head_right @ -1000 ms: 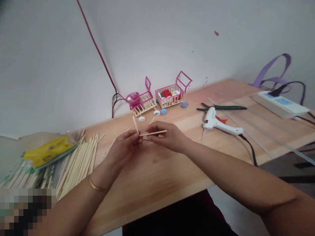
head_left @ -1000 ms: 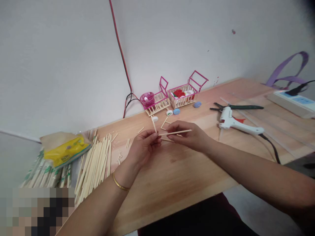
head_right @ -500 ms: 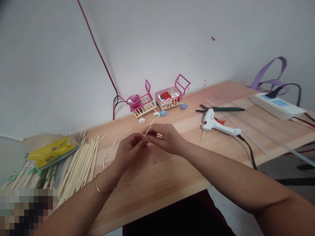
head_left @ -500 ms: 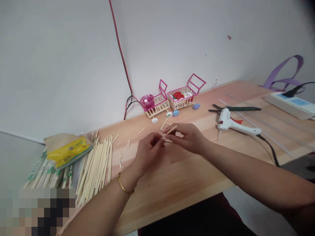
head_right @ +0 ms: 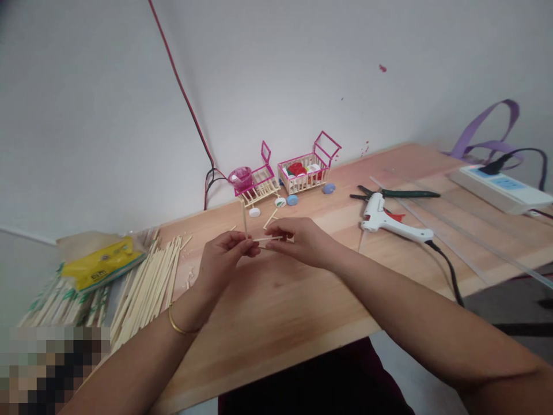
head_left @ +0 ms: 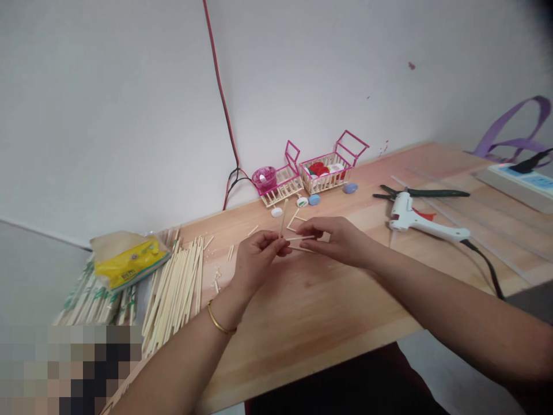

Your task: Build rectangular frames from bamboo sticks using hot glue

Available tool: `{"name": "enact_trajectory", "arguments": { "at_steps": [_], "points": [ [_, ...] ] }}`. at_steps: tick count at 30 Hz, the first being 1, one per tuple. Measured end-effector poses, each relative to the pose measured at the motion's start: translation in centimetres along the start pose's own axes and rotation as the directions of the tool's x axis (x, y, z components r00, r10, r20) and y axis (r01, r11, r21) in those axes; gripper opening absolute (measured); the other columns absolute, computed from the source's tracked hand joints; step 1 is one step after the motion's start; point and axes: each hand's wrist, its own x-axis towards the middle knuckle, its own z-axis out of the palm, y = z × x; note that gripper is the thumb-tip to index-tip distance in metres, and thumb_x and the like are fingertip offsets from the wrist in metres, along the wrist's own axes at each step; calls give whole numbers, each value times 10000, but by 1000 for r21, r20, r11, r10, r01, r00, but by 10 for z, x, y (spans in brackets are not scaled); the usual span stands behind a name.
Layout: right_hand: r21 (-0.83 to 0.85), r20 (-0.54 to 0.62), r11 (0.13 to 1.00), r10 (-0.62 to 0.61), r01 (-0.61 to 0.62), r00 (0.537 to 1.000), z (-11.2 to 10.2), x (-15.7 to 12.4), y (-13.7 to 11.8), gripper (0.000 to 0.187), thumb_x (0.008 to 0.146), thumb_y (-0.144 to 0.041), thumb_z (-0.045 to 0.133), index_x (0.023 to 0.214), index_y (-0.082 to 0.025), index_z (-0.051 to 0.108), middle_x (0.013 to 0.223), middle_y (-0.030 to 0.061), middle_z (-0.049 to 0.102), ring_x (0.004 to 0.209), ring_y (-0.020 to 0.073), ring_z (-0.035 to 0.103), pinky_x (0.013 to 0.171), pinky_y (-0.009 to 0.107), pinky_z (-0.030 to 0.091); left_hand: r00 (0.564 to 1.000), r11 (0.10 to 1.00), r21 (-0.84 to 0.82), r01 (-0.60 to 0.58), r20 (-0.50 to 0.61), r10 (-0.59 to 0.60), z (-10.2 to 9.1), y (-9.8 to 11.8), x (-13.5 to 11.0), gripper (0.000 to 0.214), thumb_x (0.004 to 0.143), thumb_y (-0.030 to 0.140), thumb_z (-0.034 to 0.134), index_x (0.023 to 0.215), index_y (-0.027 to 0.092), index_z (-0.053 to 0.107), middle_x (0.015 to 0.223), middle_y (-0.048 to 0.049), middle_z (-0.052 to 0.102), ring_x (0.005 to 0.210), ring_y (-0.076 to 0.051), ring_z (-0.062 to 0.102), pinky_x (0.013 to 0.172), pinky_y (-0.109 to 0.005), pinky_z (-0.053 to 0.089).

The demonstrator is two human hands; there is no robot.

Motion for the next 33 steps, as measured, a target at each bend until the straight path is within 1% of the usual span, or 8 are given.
{"name": "enact_trajectory", "arguments": {
  "at_steps": [4,8,14,18,25,29,31,33],
  "points": [
    [15,18,999,30,-31,999,1,-1,-2,190,842,-321,533,858,-174,652,710,9,620,633,117,524,592,246,407,998,1000,-23,5,63,-3,-2,-1,2,211,718,290,708,847,135,648,708,-41,715,666,-145,681,679,-258,544],
    [20,-5,999,37,-37,999,-2,-1,-2,186,851,-310,517,881,-187,653,766,13,643,673,120,538,613,243,405,991,989,-144,32,134,-13,-3,-1,4,431,612,206,784,1011,168,628,900,-47,723,812,-162,687,774,-276,545],
    [-8,-35,1000,7,-8,999,-5,-1,-5,176,850,-308,519,864,-184,644,763,14,636,667,118,539,607,241,401,993,988,-128,86,95,-74,-2,0,3,220,708,280,714,860,130,663,801,-67,722,685,-147,682,704,-281,560],
    [-15,-28,1000,-25,24,999,-3,-1,-4,163,852,-294,519,856,-180,636,758,15,628,667,117,541,614,245,414,991,976,-183,120,88,-105,-1,0,2,207,709,283,714,825,121,657,774,-60,715,654,-139,676,687,-286,566],
    [-32,-32,999,-40,39,999,-1,-1,-2,143,848,-297,528,860,-195,628,772,17,635,673,127,555,627,257,435,987,967,-202,158,70,-147,-1,-2,3,233,689,278,728,834,113,651,753,-61,712,637,-141,672,690,-306,567],
    [-56,-49,998,-41,38,998,-2,-1,-4,145,857,-283,513,872,-196,628,801,22,644,698,129,557,631,253,421,976,939,-284,193,154,-154,-3,-2,4,322,664,245,754,948,129,656,845,-76,722,692,-146,680,729,-300,555],
    [-62,-52,997,-46,43,998,-3,-1,-4,152,866,-282,501,885,-197,626,820,26,645,714,130,557,637,254,417,958,902,-347,255,220,-186,-4,-2,4,315,668,249,754,940,125,655,854,-82,721,687,-148,678,712,-299,551],
    [-57,-54,997,-53,50,997,-4,-1,-3,155,873,-285,492,893,-197,618,831,30,641,725,131,556,644,255,420,925,851,-395,345,298,-236,-5,0,4,268,709,295,723,887,106,660,823,-95,716,666,-150,672,671,-290,546]
  ]
}}
